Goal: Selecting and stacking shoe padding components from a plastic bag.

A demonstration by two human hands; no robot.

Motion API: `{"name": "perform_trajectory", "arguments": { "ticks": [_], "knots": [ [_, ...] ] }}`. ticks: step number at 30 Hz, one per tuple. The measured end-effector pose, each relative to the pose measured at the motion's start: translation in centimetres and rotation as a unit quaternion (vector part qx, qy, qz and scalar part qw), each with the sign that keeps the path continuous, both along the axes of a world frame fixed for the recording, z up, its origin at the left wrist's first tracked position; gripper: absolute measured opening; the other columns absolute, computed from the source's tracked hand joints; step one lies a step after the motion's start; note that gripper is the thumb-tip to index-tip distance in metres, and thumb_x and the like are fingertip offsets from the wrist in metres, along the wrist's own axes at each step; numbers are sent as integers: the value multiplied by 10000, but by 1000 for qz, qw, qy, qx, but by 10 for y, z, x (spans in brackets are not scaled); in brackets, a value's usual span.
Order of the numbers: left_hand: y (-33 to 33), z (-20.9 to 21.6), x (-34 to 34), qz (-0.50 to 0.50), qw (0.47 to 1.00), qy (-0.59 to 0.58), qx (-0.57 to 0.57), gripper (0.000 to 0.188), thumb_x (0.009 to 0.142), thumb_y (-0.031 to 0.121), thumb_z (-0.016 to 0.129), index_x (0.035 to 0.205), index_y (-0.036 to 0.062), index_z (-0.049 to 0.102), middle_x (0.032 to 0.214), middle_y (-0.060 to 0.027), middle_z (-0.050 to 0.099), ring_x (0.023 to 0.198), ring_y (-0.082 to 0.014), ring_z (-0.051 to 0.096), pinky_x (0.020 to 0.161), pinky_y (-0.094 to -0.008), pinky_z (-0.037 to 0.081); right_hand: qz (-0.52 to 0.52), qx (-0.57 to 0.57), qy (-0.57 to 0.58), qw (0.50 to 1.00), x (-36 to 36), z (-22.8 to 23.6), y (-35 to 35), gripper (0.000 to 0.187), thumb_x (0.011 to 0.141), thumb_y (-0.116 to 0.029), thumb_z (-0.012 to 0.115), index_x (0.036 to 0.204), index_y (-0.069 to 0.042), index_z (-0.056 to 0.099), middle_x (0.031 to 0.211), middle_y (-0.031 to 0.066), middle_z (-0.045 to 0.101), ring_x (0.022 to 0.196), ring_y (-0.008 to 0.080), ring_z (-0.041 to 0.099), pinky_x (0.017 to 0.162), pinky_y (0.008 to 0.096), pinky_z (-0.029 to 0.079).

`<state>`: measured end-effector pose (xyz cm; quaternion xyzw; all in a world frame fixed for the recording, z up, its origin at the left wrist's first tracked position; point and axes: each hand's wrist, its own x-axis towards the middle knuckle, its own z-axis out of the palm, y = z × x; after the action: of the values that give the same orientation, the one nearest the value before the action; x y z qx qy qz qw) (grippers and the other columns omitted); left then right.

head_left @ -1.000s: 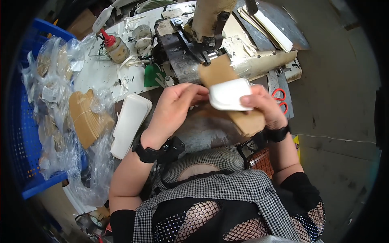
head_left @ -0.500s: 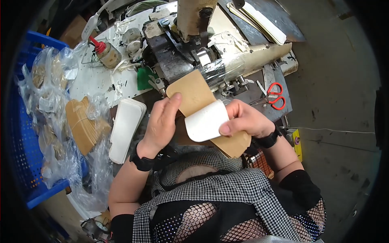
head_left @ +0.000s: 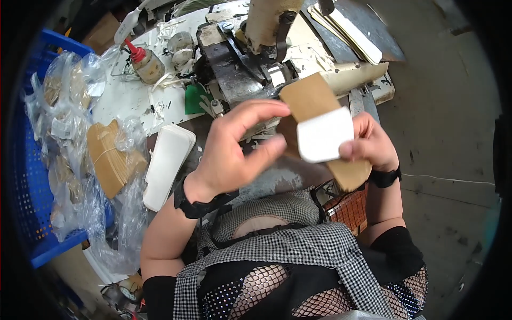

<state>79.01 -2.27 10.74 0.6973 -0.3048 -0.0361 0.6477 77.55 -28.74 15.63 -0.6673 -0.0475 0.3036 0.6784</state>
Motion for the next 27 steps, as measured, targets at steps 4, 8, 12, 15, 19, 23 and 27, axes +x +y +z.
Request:
{"name": "perform_trajectory", "arguments": {
  "ticks": [4,8,12,15,19,23,27],
  "knots": [
    [1,3,-12,-142,984,77,-72,543,790,278,674,1215,-21,516,1261,-190,516,1222,-295,467,1010,-346,351,170,45,22,984,-7,-4,18,218,752,-171,766,665,-17,639,615,-38,586,578,24,487,544,194,383],
    [8,-20,-19,16,935,330,-127,357,973,263,451,1012,-69,578,932,-70,632,879,-106,549,796,-246,422,78,64,67,993,-12,-31,46,265,844,-199,677,647,-38,602,588,-53,541,524,5,434,485,189,347],
    [14,-26,-12,62,942,328,-34,376,994,247,404,918,-67,596,794,-8,613,751,-43,500,695,-207,407,45,115,126,984,-13,-46,53,290,864,-217,645,638,-43,591,586,-46,544,513,16,457,488,181,364],
    [11,-23,-10,69,942,326,-52,382,991,248,417,894,-68,609,777,-9,611,728,-35,497,669,-202,404,18,137,130,982,-10,-52,56,296,871,-211,623,628,-47,579,581,-36,544,491,34,484,468,185,387],
    [11,-18,-7,76,924,362,-97,362,991,234,414,943,-66,611,860,-49,641,767,-63,558,707,-218,439,13,162,166,973,-1,-52,61,277,860,-192,613,627,-48,576,606,-16,560,479,57,515,441,199,413],
    [1,-13,-1,54,923,361,-120,323,978,224,442,1017,-51,606,942,-91,661,850,-112,618,782,-225,465,-9,101,103,990,10,-38,44,274,833,-178,615,602,-48,548,604,-10,546,494,57,497,473,197,403],
    [-4,-13,-3,-4,951,308,-27,330,963,228,492,1060,-71,595,955,-112,666,921,-148,626,841,-252,475,-90,60,44,993,8,-20,4,241,829,-159,621,624,-41,577,575,-33,528,508,52,488,488,200,384]
  ]
}}
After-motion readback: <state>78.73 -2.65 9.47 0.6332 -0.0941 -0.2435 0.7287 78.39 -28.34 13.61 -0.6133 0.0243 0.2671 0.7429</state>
